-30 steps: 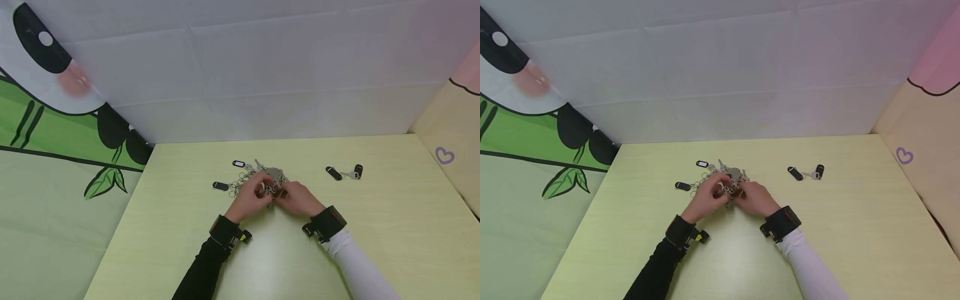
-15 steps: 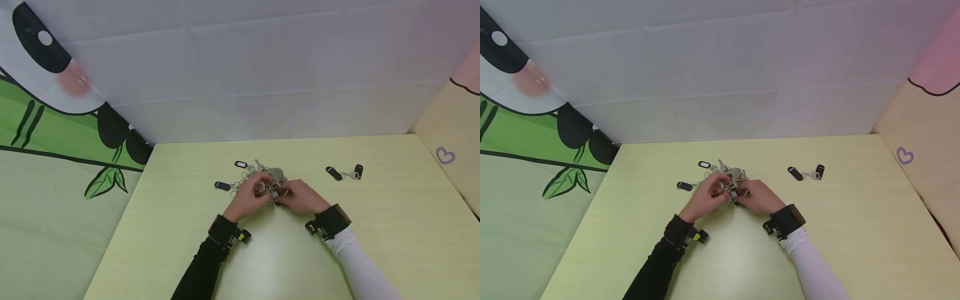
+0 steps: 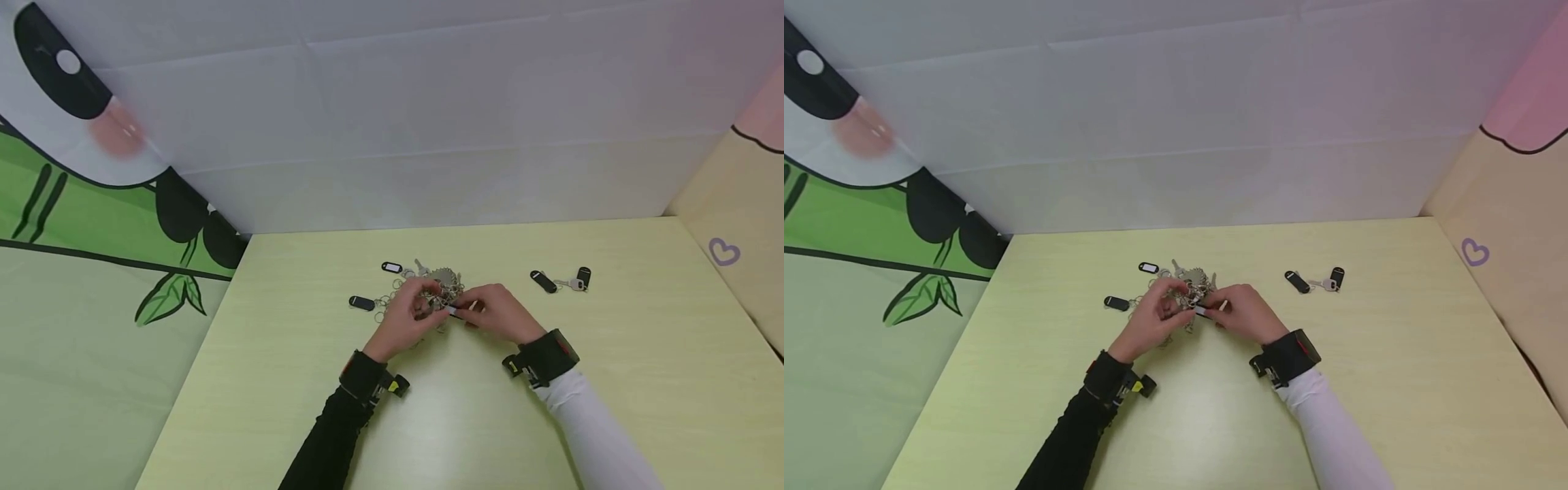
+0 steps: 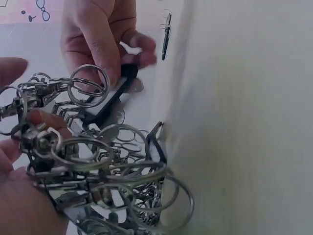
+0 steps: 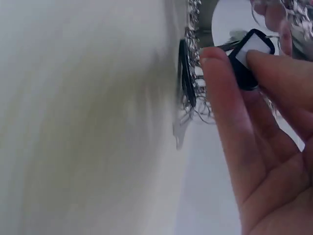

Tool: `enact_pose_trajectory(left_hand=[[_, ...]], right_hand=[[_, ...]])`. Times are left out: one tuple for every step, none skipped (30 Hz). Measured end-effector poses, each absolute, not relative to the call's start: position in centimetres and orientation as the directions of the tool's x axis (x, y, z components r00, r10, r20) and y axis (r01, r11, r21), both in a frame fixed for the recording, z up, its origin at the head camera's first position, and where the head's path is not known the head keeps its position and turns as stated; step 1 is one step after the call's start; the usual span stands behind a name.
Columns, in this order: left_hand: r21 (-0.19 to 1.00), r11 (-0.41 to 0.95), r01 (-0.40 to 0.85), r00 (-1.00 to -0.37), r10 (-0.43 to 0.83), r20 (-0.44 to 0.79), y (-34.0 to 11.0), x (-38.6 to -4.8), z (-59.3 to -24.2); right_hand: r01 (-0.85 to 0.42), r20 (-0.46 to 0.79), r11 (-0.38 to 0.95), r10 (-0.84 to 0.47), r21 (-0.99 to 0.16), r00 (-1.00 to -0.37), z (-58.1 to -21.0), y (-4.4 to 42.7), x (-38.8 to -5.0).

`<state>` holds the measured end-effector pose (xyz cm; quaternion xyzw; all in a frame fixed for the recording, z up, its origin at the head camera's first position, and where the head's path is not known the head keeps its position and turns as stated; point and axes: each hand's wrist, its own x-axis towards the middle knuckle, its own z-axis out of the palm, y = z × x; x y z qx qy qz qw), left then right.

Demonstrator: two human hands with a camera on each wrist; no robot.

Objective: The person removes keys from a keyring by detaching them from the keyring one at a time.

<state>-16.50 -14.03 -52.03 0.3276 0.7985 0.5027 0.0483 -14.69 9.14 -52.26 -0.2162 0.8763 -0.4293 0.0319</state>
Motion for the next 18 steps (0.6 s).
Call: enact_pose_trajectory(left_hand=[[0.842,0.271,0.467,-0.78,0.574,0.248,-14.0,-16.5,-52.1],[0.851,0.261,0.456,-0.782,0.573,0.244,-13.9,-16.5,-52.1],[0.861,0.25,0.444,-0.786,0.569,0.24,-13.8,-16.5,-52.2],[0.874,0.237,0.425,-0.793,0.562,0.233,-13.7,-16.5,-52.2],[0.887,0.228,0.401,-0.805,0.551,0.222,-13.5,-16.4,-52.3],[0.9,0.219,0.376,-0.817,0.537,0.211,-13.4,-16.5,-52.4],[0.912,0.209,0.352,-0.829,0.522,0.2,-13.3,-16.5,-52.4],[0.922,0.199,0.333,-0.839,0.509,0.193,-13.2,-16.5,-52.5],[0.931,0.188,0.312,-0.848,0.498,0.184,-13.1,-16.6,-52.5],[0.939,0.179,0.293,-0.855,0.489,0.173,-13.0,-16.6,-52.6],[0.944,0.172,0.28,-0.859,0.484,0.167,-13.0,-16.6,-52.7],[0.948,0.168,0.272,-0.861,0.482,0.162,-12.9,-16.6,-52.7],[0.951,0.164,0.263,-0.862,0.482,0.156,-12.9,-16.5,-52.8],[0.954,0.16,0.253,-0.863,0.482,0.149,-12.8,-16.5,-52.9],[0.956,0.159,0.246,-0.863,0.485,0.141,-12.8,-16.5,-52.9],[0.957,0.162,0.24,-0.863,0.488,0.134,-12.9,-16.5,-53.0],[0.958,0.167,0.235,-0.862,0.492,0.125,-12.9,-16.5,-53.0],[0.958,0.173,0.228,-0.863,0.492,0.117,-12.9,-16.5,-53.1]], right_hand=[[-0.352,0.133,0.533,-0.405,-0.769,-0.904,-52.4,9.0,-14.7],[-0.35,0.132,0.525,-0.408,-0.776,-0.904,-52.6,8.8,-14.7],[-0.35,0.13,0.515,-0.415,-0.783,-0.901,-52.8,8.7,-14.8],[-0.344,0.123,0.504,-0.421,-0.792,-0.899,-52.9,8.6,-14.7],[-0.336,0.113,0.495,-0.427,-0.801,-0.897,-53.0,8.4,-14.7],[-0.322,0.096,0.48,-0.437,-0.816,-0.895,-53.0,8.4,-14.6],[-0.315,0.087,0.462,-0.45,-0.829,-0.889,-53.0,8.4,-14.6],[-0.311,0.08,0.449,-0.463,-0.838,-0.883,-52.9,8.4,-14.6],[-0.304,0.071,0.434,-0.475,-0.848,-0.877,-52.8,8.5,-14.6],[-0.293,0.06,0.423,-0.483,-0.857,-0.874,-52.7,8.5,-14.6],[-0.282,0.049,0.418,-0.488,-0.864,-0.872,-52.6,8.5,-14.6],[-0.264,0.034,0.407,-0.49,-0.875,-0.871,-52.6,8.6,-14.6],[-0.245,0.021,0.404,-0.484,-0.881,-0.875,-52.5,8.6,-14.6],[-0.22,0.007,0.397,-0.473,-0.891,-0.881,-52.5,8.6,-14.6],[-0.191,-0.01,0.383,-0.465,-0.904,-0.885,-52.6,8.6,-14.6],[-0.157,-0.031,0.369,-0.454,-0.916,-0.891,-52.7,8.6,-14.6],[-0.122,-0.049,0.345,-0.448,-0.931,-0.893,-52.8,8.5,-14.6],[-0.088,-0.065,0.309,-0.452,-0.947,-0.89,-52.9,8.5,-14.6]])
